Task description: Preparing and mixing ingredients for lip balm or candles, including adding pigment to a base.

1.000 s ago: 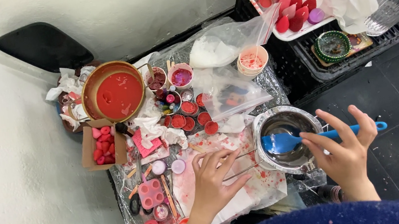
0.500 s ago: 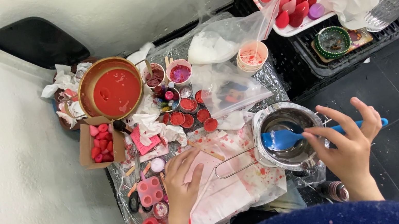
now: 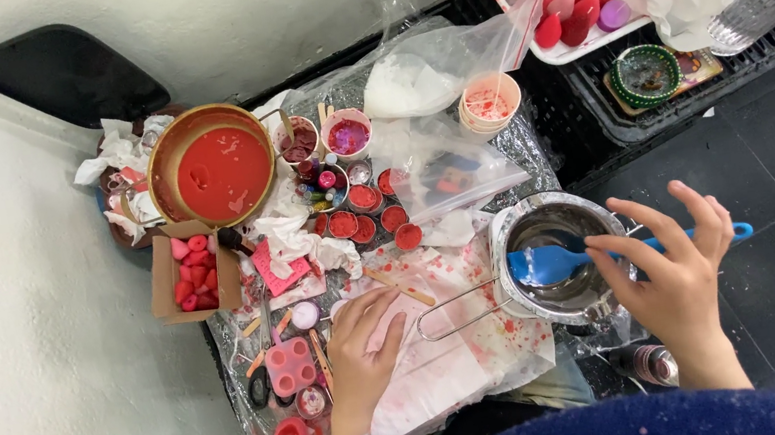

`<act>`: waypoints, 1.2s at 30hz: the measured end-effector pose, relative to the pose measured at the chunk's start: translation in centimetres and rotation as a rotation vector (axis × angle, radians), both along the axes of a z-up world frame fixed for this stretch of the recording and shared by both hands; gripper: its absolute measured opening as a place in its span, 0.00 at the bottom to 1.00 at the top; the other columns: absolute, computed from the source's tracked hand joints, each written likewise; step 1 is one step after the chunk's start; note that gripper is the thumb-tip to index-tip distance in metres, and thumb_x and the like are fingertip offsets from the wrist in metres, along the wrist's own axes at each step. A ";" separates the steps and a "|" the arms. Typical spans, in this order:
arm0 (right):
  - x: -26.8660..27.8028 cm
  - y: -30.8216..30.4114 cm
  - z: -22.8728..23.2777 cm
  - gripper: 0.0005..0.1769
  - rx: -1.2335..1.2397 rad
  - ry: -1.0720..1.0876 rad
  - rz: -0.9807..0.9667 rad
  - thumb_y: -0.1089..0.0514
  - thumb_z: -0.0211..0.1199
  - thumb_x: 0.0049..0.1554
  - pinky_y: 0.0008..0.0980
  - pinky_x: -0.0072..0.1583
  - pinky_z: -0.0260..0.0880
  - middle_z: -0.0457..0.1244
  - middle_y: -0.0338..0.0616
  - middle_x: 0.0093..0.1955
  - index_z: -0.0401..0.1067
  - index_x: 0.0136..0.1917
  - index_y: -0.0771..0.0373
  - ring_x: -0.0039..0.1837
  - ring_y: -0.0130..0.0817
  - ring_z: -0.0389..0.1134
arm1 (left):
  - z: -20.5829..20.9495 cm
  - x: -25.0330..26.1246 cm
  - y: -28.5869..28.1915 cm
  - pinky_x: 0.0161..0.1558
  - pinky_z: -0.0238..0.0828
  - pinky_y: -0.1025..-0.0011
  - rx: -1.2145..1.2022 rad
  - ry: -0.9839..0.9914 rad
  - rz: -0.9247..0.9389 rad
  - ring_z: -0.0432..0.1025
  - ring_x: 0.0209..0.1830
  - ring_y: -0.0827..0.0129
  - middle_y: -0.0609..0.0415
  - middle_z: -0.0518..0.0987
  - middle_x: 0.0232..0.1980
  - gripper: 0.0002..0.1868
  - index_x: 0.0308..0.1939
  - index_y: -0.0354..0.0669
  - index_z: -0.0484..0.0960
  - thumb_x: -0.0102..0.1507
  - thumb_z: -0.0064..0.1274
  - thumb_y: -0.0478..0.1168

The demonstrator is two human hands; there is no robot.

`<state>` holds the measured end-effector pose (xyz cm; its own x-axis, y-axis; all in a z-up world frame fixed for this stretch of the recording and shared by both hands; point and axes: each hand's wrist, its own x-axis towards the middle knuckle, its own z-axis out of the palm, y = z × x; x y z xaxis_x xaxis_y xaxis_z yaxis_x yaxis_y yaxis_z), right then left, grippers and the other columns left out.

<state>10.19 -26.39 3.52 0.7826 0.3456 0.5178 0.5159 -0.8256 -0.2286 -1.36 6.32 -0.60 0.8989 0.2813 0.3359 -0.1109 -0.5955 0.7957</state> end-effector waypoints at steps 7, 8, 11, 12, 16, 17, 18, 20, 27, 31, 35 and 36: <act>0.4 0.8 3.3 0.09 -0.046 0.039 0.045 0.52 0.72 0.53 0.55 0.78 0.49 0.66 0.32 0.67 0.80 0.49 0.48 0.79 0.47 0.54 | 0.9 -0.2 0.4 0.57 0.71 0.66 0.003 -0.001 -0.031 0.77 0.55 0.58 0.51 0.83 0.55 0.17 0.53 0.42 0.86 0.60 0.63 0.38; 0.7 0.8 3.9 0.12 -0.077 0.048 0.053 0.52 0.72 0.53 0.54 0.78 0.49 0.66 0.33 0.66 0.80 0.51 0.49 0.78 0.46 0.55 | 1.0 0.0 0.5 0.56 0.72 0.66 -0.001 0.005 -0.045 0.77 0.55 0.58 0.51 0.82 0.55 0.17 0.53 0.42 0.86 0.60 0.63 0.38; 1.0 1.0 5.9 0.14 -0.109 0.086 0.087 0.52 0.70 0.52 0.53 0.77 0.51 0.67 0.33 0.64 0.79 0.53 0.50 0.77 0.44 0.58 | 1.5 0.1 0.6 0.56 0.73 0.66 -0.021 0.023 -0.073 0.77 0.54 0.59 0.52 0.82 0.56 0.18 0.54 0.43 0.85 0.60 0.63 0.39; 1.1 1.1 6.7 0.15 -0.106 0.116 0.118 0.52 0.70 0.52 0.52 0.77 0.52 0.67 0.33 0.63 0.78 0.53 0.51 0.76 0.42 0.60 | 1.7 0.2 0.6 0.56 0.73 0.66 -0.035 0.036 -0.083 0.78 0.54 0.59 0.52 0.82 0.56 0.18 0.54 0.43 0.85 0.60 0.63 0.39; 1.4 1.3 8.6 0.14 -0.134 0.108 0.122 0.52 0.69 0.53 0.50 0.77 0.54 0.68 0.34 0.62 0.77 0.53 0.52 0.74 0.41 0.62 | 2.2 0.5 0.8 0.56 0.73 0.66 -0.048 0.029 -0.092 0.78 0.55 0.59 0.52 0.82 0.56 0.18 0.55 0.43 0.85 0.60 0.63 0.39; 1.6 1.4 9.1 0.13 -0.151 0.132 0.119 0.52 0.68 0.53 0.48 0.76 0.55 0.68 0.34 0.62 0.78 0.52 0.53 0.73 0.41 0.62 | 2.3 0.6 0.8 0.56 0.73 0.66 -0.045 0.028 -0.100 0.78 0.55 0.59 0.52 0.82 0.56 0.19 0.55 0.43 0.85 0.60 0.63 0.39; 1.9 1.7 9.6 0.13 -0.167 0.150 0.118 0.52 0.68 0.53 0.47 0.75 0.56 0.68 0.35 0.61 0.78 0.52 0.53 0.73 0.41 0.63 | 2.3 0.8 0.9 0.56 0.73 0.66 -0.041 0.023 -0.107 0.78 0.55 0.59 0.52 0.82 0.56 0.19 0.55 0.43 0.85 0.60 0.63 0.39; 2.2 1.7 10.4 0.15 -0.220 0.167 0.125 0.51 0.68 0.51 0.47 0.73 0.57 0.68 0.37 0.59 0.78 0.52 0.54 0.72 0.41 0.63 | 2.8 1.2 1.3 0.56 0.73 0.66 -0.041 0.008 -0.120 0.78 0.55 0.59 0.52 0.82 0.57 0.19 0.55 0.43 0.84 0.60 0.63 0.39; 7.5 4.0 13.3 0.17 -0.217 0.326 0.343 0.51 0.65 0.54 0.44 0.67 0.66 0.70 0.44 0.56 0.76 0.54 0.57 0.65 0.45 0.68 | 4.9 3.8 1.5 0.56 0.73 0.65 -0.052 0.003 -0.140 0.78 0.54 0.59 0.51 0.81 0.58 0.18 0.55 0.41 0.84 0.61 0.62 0.40; 15.9 6.0 8.6 0.17 -0.118 0.435 0.299 0.54 0.63 0.57 0.44 0.61 0.69 0.70 0.52 0.56 0.76 0.58 0.62 0.60 0.49 0.71 | 5.1 5.5 1.5 0.55 0.72 0.64 -0.003 0.004 -0.123 0.77 0.54 0.58 0.51 0.81 0.57 0.18 0.54 0.40 0.84 0.62 0.62 0.41; 23.8 7.9 3.0 0.18 -0.021 0.526 0.163 0.52 0.61 0.61 0.45 0.56 0.72 0.71 0.55 0.51 0.76 0.59 0.65 0.54 0.49 0.73 | 5.1 6.4 1.7 0.55 0.72 0.63 0.039 -0.004 -0.088 0.77 0.53 0.58 0.51 0.81 0.57 0.17 0.54 0.40 0.84 0.62 0.62 0.41; 25.4 8.1 1.6 0.17 -0.001 0.473 0.183 0.53 0.60 0.62 0.45 0.56 0.72 0.71 0.55 0.51 0.76 0.59 0.65 0.54 0.49 0.73 | 5.2 6.5 1.8 0.55 0.72 0.63 0.041 -0.003 -0.084 0.77 0.53 0.58 0.51 0.81 0.57 0.17 0.54 0.40 0.84 0.62 0.62 0.41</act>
<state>35.64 -18.30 5.09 0.8581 0.4991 0.1207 0.4920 -0.7317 -0.4719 5.14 8.08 4.57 0.9178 0.1905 0.3484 -0.1644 -0.6164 0.7701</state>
